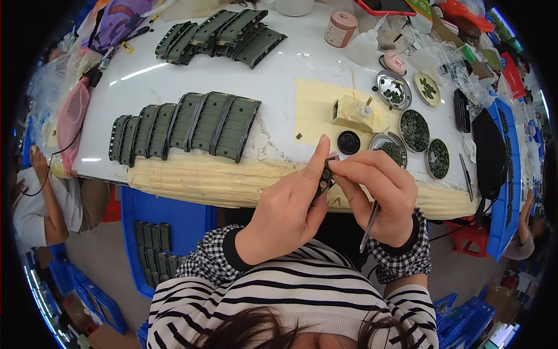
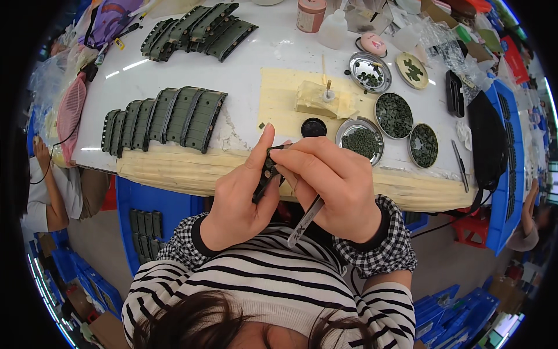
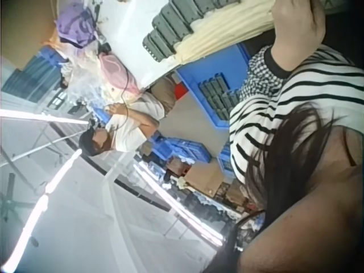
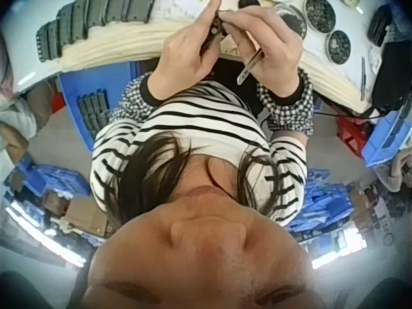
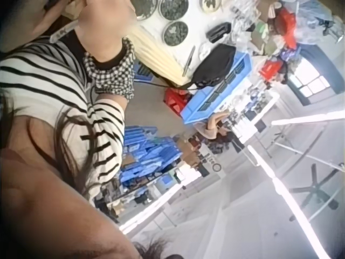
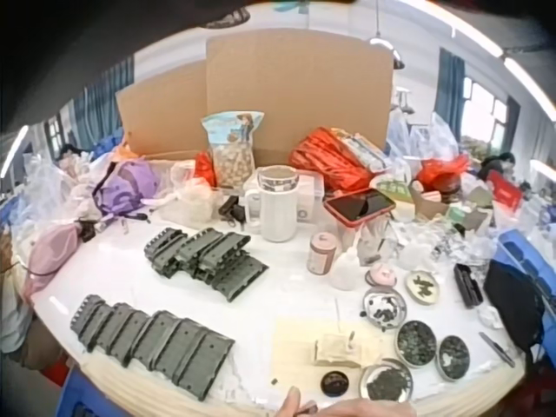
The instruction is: Detailed assembly and finishing of plastic toy tank models using a fine applicator tool.
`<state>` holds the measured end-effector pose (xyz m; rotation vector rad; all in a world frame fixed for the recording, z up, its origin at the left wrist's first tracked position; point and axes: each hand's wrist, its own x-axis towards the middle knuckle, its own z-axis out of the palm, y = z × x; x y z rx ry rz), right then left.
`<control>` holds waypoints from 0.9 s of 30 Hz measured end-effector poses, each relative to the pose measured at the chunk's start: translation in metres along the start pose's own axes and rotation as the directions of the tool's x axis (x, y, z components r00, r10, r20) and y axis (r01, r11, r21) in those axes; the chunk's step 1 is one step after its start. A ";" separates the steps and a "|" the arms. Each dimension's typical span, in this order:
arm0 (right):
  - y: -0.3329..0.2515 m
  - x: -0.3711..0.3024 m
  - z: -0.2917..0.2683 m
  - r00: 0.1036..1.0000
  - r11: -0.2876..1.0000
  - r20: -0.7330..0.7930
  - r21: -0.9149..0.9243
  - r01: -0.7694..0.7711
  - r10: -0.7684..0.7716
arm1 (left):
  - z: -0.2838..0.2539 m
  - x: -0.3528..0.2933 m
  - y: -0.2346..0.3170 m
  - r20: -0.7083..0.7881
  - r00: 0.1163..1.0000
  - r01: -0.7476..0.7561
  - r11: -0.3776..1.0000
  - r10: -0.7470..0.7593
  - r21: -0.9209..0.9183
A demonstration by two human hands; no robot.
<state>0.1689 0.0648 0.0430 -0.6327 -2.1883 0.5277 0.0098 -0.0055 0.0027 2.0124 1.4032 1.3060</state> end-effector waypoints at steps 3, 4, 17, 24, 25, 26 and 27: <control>-0.001 -0.002 -0.001 0.999 1.000 0.038 -0.025 0.003 -0.002 | 0.000 0.000 0.001 0.000 1.000 -0.021 0.999 0.021 0.042; 0.000 -0.003 -0.002 0.999 1.000 0.047 -0.021 0.012 -0.011 | 0.000 0.000 0.002 0.012 1.000 -0.019 0.999 0.019 0.039; 0.050 -0.023 -0.075 0.878 0.821 -0.284 -0.329 -0.467 0.385 | -0.011 0.003 0.003 0.182 0.913 0.381 0.599 -0.366 -0.705; 0.099 -0.034 -0.093 0.877 0.804 -0.086 -0.365 -0.469 0.473 | -0.005 0.003 0.005 0.277 0.873 0.442 0.412 -0.401 -0.797; 0.102 -0.032 -0.093 0.878 0.802 -0.069 -0.377 -0.462 0.473 | -0.005 0.003 0.005 0.282 0.875 0.440 0.405 -0.394 -0.801; 0.104 -0.029 -0.092 0.879 0.801 -0.051 -0.389 -0.455 0.474 | -0.004 0.003 0.004 0.285 0.877 0.438 0.399 -0.387 -0.806; 0.106 -0.027 -0.090 0.878 0.799 -0.036 -0.399 -0.450 0.477 | -0.004 0.003 0.004 0.292 0.878 0.439 0.394 -0.379 -0.808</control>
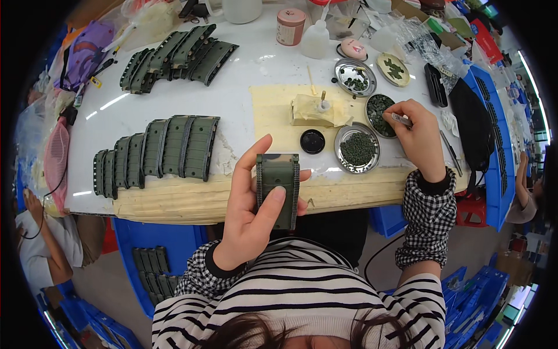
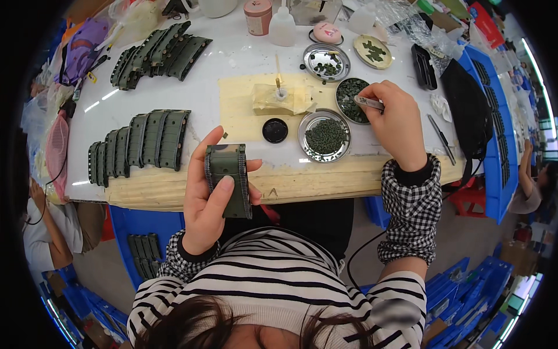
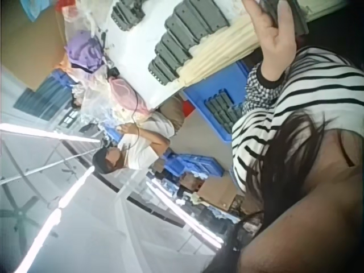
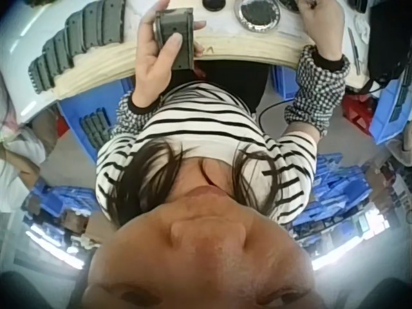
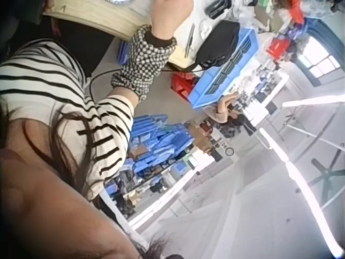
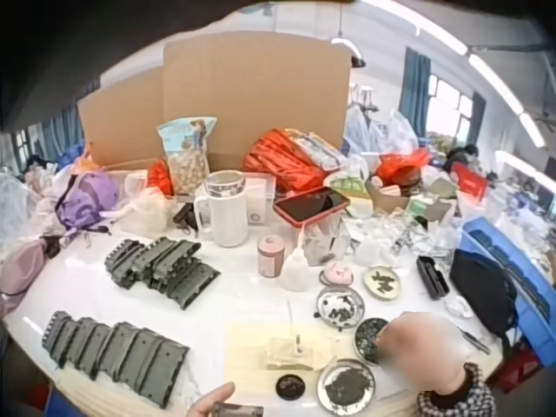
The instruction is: Detailed assembly and finishing of plastic toy tank models using a fine applicator tool.
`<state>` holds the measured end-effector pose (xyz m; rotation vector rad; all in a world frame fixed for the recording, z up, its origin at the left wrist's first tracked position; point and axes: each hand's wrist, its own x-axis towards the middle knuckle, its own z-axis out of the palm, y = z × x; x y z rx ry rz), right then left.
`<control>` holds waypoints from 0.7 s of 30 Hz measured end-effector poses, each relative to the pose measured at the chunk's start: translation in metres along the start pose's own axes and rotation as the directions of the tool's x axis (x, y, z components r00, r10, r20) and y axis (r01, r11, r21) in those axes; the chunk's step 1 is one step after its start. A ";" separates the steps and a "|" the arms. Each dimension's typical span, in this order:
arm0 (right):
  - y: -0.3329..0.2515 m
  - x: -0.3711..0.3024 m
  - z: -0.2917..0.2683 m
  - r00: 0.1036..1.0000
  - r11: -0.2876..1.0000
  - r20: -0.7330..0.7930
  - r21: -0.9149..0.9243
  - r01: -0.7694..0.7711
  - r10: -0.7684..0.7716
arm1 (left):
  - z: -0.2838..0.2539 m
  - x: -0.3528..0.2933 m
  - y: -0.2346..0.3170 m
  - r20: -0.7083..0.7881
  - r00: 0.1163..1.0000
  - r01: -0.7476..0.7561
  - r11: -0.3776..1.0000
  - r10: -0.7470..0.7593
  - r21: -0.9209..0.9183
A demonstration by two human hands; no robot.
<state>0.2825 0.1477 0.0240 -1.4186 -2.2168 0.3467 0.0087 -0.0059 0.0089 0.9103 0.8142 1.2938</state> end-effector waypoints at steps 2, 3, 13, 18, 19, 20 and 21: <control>0.000 0.005 0.002 1.000 0.999 0.025 -0.030 0.012 -0.011 | 0.000 0.000 0.000 0.000 1.000 0.005 1.000 -0.005 0.015; -0.001 0.007 0.003 0.999 0.999 0.039 -0.045 0.022 -0.020 | 0.000 0.000 0.000 -0.003 1.000 0.006 1.000 -0.006 0.022; 0.015 0.028 0.000 0.971 0.996 0.233 -0.060 0.067 -0.051 | -0.002 -0.001 -0.004 0.011 1.000 0.026 0.999 -0.026 0.019; 0.009 0.035 -0.007 0.940 0.982 0.323 -0.109 0.154 -0.112 | -0.006 -0.004 -0.004 0.003 0.999 0.037 0.999 -0.037 -0.003; 0.010 0.034 -0.006 0.937 0.980 0.328 -0.109 0.168 -0.124 | -0.007 -0.004 -0.004 0.002 0.999 0.039 0.999 -0.039 -0.016; 0.010 0.033 -0.006 0.933 0.977 0.332 -0.109 0.181 -0.136 | -0.007 -0.004 -0.004 0.000 0.999 0.041 0.999 -0.041 -0.029; 0.010 0.031 -0.005 0.930 0.975 0.337 -0.110 0.192 -0.145 | -0.008 -0.004 -0.004 0.001 0.999 0.043 0.998 -0.043 -0.043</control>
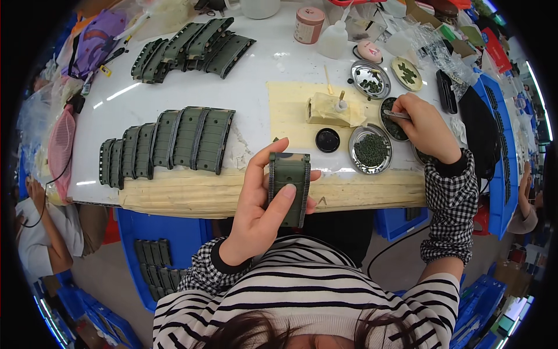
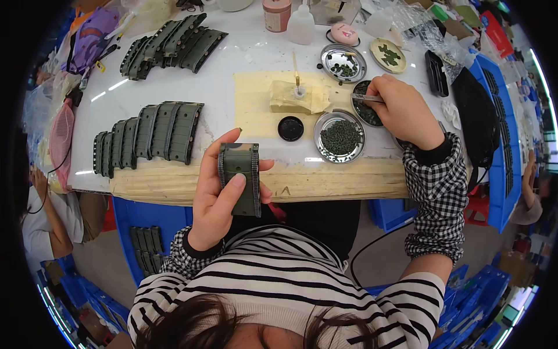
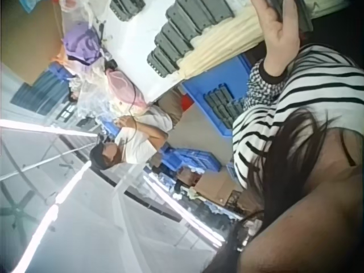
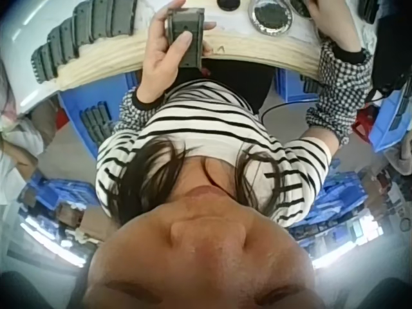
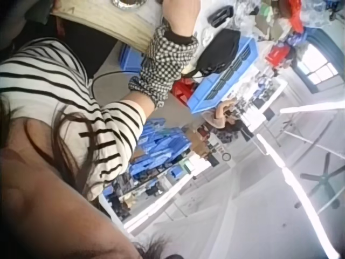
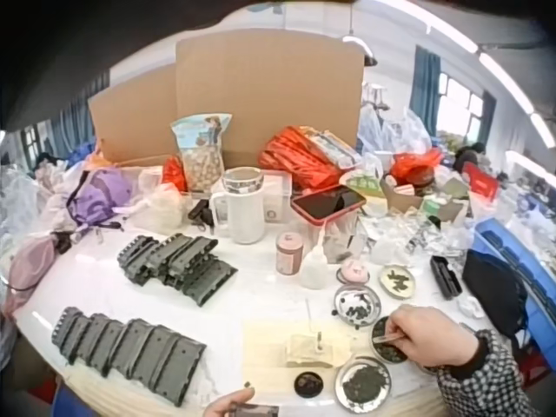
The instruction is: Detailed assembly and finishing of plastic toy tank models using a fine applicator tool.
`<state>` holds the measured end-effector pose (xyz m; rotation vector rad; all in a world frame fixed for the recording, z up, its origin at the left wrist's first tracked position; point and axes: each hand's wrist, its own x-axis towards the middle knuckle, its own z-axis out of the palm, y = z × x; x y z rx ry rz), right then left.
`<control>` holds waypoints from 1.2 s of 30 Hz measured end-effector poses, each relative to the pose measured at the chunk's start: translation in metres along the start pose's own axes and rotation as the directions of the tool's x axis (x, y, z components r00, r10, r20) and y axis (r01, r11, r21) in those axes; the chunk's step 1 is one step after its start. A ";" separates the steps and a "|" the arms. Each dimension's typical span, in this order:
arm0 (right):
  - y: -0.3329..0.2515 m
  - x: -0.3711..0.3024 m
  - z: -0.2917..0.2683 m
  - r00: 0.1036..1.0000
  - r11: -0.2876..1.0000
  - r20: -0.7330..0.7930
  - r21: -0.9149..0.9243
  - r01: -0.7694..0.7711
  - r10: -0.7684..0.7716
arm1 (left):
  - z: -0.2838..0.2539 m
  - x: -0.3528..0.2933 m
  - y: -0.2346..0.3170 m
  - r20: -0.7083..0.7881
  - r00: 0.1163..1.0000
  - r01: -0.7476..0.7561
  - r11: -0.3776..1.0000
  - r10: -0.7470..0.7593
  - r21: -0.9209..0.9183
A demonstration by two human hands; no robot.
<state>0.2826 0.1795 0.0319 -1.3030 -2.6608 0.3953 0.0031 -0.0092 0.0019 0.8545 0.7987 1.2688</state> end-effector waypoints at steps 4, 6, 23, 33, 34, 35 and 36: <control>-0.004 -0.006 0.003 0.996 0.999 -0.079 0.029 0.046 -0.043 | 0.002 0.001 0.001 -0.041 0.999 0.016 1.000 -0.015 0.017; -0.007 -0.008 0.003 0.986 0.992 -0.157 0.105 0.067 -0.050 | 0.002 0.001 0.001 -0.046 0.999 0.012 1.000 -0.011 0.014; -0.030 -0.030 -0.002 0.885 0.985 -0.466 0.160 0.058 0.023 | 0.000 0.001 -0.009 -0.025 0.992 -0.122 0.988 0.125 0.095; -0.154 -0.042 0.035 0.896 0.749 -0.434 0.624 0.222 0.096 | 0.021 0.014 -0.007 0.013 0.998 0.067 0.977 -0.066 -0.201; -0.155 -0.039 0.044 0.860 0.794 -0.509 0.533 0.293 0.025 | 0.020 0.015 -0.008 0.027 0.999 0.050 0.967 -0.045 -0.248; -0.156 -0.037 0.048 0.828 0.832 -0.558 0.433 0.347 -0.055 | 0.022 0.014 -0.007 -0.075 0.992 0.081 0.962 -0.104 -0.262; -0.156 -0.035 0.051 0.789 0.862 -0.600 0.322 0.390 -0.133 | 0.019 0.014 -0.006 -0.078 0.984 0.132 0.950 -0.160 -0.284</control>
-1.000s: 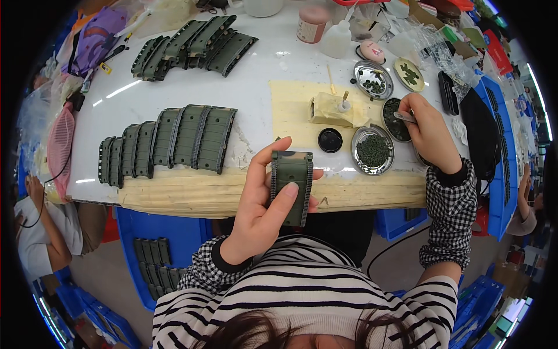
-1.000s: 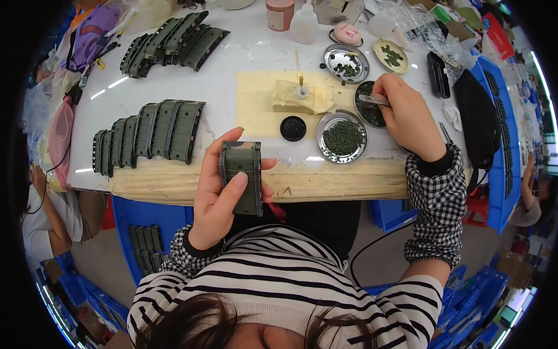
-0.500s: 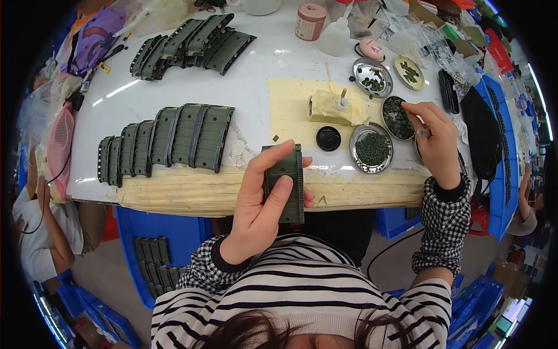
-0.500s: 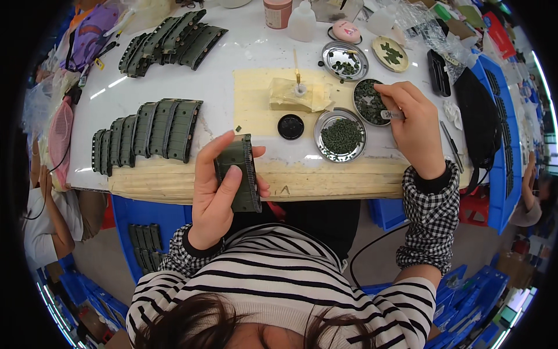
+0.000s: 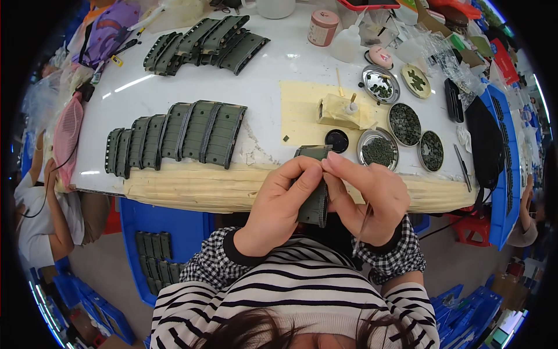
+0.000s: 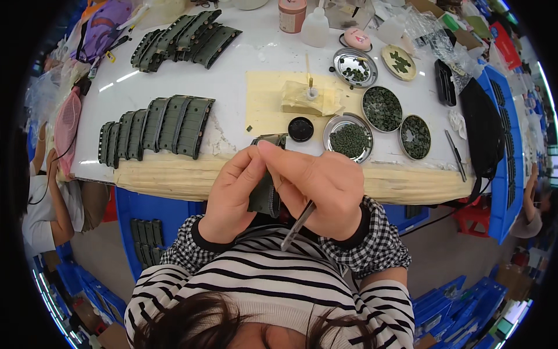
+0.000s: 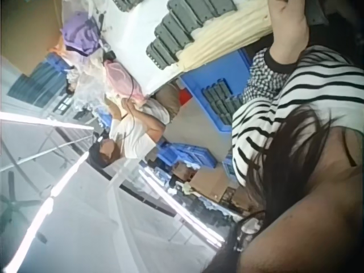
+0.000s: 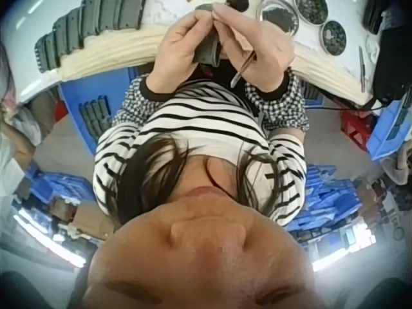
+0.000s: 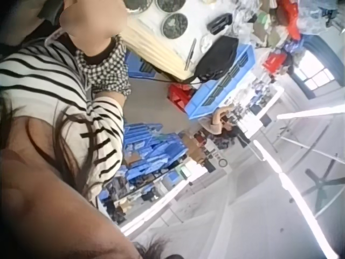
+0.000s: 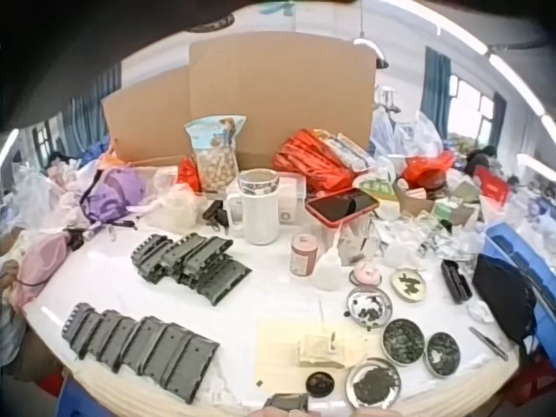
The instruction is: Detailed assembly and finishing of plastic toy tank models using a fine applicator tool.
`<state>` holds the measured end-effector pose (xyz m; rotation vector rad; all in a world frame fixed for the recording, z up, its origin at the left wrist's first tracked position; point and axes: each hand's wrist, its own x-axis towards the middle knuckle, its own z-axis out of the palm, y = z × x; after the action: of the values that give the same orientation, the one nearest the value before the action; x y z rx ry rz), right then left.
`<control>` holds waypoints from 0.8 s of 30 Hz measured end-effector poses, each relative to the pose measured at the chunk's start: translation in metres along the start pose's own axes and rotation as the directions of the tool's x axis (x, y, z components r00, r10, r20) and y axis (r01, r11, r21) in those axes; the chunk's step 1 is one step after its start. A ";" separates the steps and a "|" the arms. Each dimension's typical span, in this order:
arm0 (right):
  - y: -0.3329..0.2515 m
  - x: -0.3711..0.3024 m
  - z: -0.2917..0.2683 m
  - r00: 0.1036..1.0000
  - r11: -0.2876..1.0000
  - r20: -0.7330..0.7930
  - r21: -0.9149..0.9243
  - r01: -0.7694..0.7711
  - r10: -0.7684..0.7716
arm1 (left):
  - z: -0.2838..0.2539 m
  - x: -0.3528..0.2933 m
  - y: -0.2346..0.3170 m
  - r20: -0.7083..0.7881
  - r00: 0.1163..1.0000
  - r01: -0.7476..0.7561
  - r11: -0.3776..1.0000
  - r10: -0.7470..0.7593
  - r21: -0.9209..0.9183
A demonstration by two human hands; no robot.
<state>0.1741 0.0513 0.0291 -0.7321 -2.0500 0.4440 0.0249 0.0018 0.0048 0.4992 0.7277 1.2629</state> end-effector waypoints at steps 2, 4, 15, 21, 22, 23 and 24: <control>0.001 0.001 0.002 0.984 0.971 0.037 -0.163 0.177 -0.173 | -0.007 -0.001 0.004 -0.034 0.993 0.107 0.993 -0.109 -0.039; -0.004 0.001 0.000 0.986 0.977 0.100 -0.153 0.146 -0.132 | -0.011 -0.001 0.006 -0.003 0.999 0.048 0.998 -0.048 -0.030; 0.012 0.012 -0.011 0.965 0.980 0.182 -0.034 0.195 -0.186 | -0.015 -0.001 0.013 0.043 0.997 -0.072 0.980 0.065 0.187; 0.008 0.016 -0.019 0.859 0.826 0.318 -0.280 0.490 -0.402 | -0.014 -0.002 0.015 0.048 0.995 -0.096 0.957 0.086 0.274; 0.008 0.016 -0.018 0.839 0.790 0.327 -0.309 0.529 -0.434 | -0.014 -0.002 0.015 0.055 0.995 -0.093 0.953 0.080 0.290; 0.009 0.014 -0.018 0.834 0.785 0.328 -0.306 0.539 -0.444 | -0.014 -0.002 0.016 0.061 0.995 -0.090 0.948 0.075 0.306; 0.010 0.013 -0.017 0.827 0.778 0.330 -0.303 0.550 -0.455 | -0.015 -0.002 0.016 0.062 0.997 -0.068 0.954 0.052 0.293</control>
<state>0.1861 0.0675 0.0409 -0.3174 -2.4911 -0.2088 0.0029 0.0032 0.0067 0.8016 0.8671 1.1972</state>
